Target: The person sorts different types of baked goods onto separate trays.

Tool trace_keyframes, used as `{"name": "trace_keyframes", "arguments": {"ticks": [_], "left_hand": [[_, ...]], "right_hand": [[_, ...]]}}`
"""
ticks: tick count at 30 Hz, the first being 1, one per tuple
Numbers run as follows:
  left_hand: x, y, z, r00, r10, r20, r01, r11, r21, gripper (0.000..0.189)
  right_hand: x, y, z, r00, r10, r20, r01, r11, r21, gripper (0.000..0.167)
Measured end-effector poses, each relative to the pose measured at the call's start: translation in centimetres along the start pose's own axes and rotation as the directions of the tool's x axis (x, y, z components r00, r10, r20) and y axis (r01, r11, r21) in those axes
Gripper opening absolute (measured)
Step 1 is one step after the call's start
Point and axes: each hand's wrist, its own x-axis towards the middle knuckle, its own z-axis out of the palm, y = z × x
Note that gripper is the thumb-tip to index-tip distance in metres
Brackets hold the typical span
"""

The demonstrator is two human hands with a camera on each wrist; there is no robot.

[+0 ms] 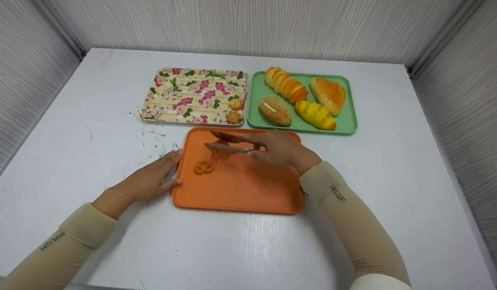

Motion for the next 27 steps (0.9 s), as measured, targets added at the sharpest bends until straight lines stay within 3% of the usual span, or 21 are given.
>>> {"name": "trace_keyframes", "arguments": {"ticks": [11,17,27], "left_hand": [[0.1,-0.1,0.1,1.000,0.002,-0.004,-0.002,1.000,0.000,0.077],[-0.1,0.0,0.0,1.000,0.003,-0.006,-0.003,1.000,-0.001,0.077],[0.0,-0.1,0.0,1.000,0.004,-0.007,-0.004,1.000,-0.001,0.078]], "right_hand": [[3.3,-0.4,-0.6,0.992,0.111,-0.060,-0.111,0.994,0.007,0.061],[5.6,-1.1,-0.8,0.968,0.240,-0.077,-0.244,0.969,-0.047,0.060],[7.9,-1.1,0.2,0.938,0.325,-0.122,-0.339,0.934,-0.117,0.059]]}}
